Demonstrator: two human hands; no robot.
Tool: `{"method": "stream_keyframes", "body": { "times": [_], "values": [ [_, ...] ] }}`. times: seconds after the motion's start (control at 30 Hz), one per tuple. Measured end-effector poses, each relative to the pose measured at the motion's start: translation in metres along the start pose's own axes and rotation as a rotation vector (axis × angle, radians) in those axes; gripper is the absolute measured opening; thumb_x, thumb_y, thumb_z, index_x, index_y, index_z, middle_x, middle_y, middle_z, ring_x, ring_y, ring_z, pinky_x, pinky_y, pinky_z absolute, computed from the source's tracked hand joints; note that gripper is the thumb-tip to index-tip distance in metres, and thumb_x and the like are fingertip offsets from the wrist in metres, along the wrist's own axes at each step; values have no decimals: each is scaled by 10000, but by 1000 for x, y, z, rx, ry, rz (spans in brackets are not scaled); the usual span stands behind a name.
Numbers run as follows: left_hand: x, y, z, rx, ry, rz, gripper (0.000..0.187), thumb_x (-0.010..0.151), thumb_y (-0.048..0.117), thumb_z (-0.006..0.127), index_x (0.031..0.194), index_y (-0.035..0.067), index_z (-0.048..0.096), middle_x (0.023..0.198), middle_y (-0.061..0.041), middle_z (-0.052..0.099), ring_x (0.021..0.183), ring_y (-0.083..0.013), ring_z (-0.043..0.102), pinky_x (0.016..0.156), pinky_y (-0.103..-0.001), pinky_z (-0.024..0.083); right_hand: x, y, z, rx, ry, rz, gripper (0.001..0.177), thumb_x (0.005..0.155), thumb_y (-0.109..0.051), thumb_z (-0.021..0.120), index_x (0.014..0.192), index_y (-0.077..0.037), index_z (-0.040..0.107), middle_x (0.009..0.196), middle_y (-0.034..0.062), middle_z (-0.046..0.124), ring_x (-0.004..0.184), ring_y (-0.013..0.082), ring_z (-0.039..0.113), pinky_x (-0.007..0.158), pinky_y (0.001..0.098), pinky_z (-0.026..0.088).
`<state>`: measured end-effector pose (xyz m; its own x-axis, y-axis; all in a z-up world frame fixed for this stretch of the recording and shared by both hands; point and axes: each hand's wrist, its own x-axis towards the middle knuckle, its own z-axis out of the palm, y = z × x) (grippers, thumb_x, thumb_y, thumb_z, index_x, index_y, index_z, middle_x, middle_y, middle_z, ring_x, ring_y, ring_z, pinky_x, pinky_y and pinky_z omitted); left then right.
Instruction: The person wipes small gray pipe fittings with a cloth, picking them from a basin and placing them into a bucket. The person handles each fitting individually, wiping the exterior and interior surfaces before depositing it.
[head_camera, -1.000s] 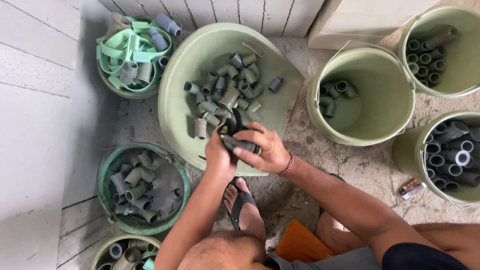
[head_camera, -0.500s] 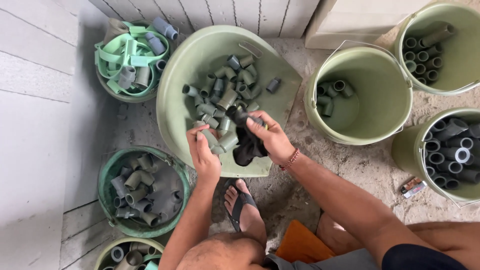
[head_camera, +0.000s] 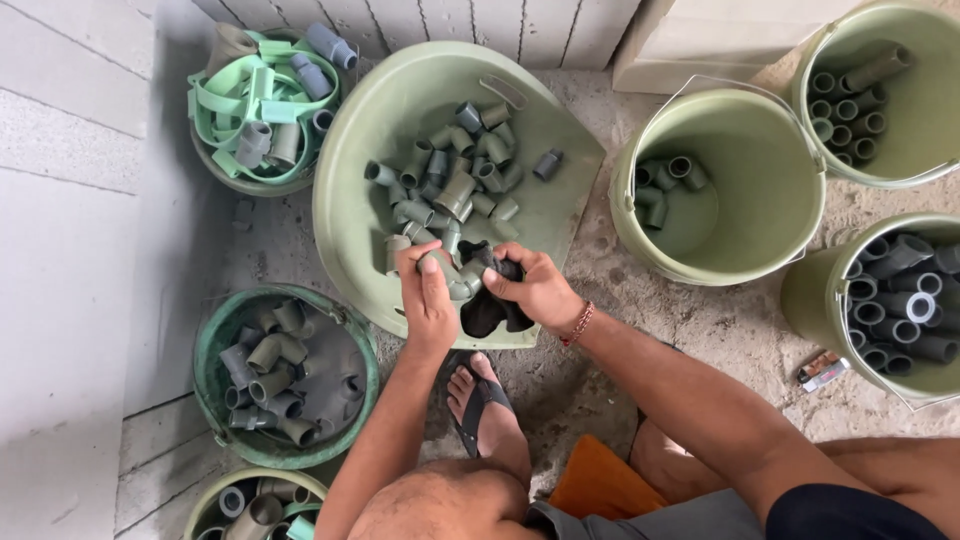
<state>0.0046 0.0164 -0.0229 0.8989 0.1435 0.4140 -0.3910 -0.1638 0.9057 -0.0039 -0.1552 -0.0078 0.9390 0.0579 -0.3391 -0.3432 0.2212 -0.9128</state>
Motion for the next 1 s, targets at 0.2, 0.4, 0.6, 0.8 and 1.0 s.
{"method": "stream_keyframes", "body": {
  "times": [0.2, 0.4, 0.6, 0.8, 1.0],
  "values": [
    [8, 51, 3, -575, -116, -626, 338, 908, -3, 775, 1117, -1, 509, 877, -54, 558, 661, -225, 747, 624, -316, 652, 8, -63, 10, 99, 282, -33, 116, 985, -213, 733, 938, -118, 687, 739, -6, 591, 664, 96, 524, 616, 219, 436],
    [10, 42, 3, -385, 20, -578, 63, 924, -64, 711, 958, -27, 673, 813, -89, 676, 751, -173, 709, 696, -356, 634, -11, -91, 11, -533, -195, -727, 387, 1034, -413, 573, 1303, -183, 730, 1490, 194, 428, 1308, 397, 528, 1133, 454, 413],
    [13, 67, 0, -399, -28, -484, 157, 975, 15, 697, 1114, -58, 696, 890, -220, 738, 821, -248, 760, 766, -442, 654, 6, -73, 14, -502, 19, -832, 243, 979, -208, 710, 1212, -192, 776, 1267, 141, 584, 1056, 307, 656, 938, 389, 532],
    [13, 88, 16, -694, 6, -468, 332, 1015, 29, 624, 1324, -79, 566, 1174, -239, 714, 1072, -362, 732, 963, -494, 620, 26, -51, -1, 479, 127, -25, 190, 1089, -211, 501, 1215, -110, 599, 891, 136, 632, 668, 226, 609, 622, 398, 609],
    [39, 94, 15, -158, -70, -218, 328, 920, 77, 815, 1206, -13, 682, 1197, -145, 694, 1033, -154, 648, 898, -369, 563, -9, -85, 35, 244, 63, -310, 418, 1064, -232, 614, 1455, -91, 565, 1278, 89, 657, 1136, 135, 544, 1031, 369, 500]
  ]
}}
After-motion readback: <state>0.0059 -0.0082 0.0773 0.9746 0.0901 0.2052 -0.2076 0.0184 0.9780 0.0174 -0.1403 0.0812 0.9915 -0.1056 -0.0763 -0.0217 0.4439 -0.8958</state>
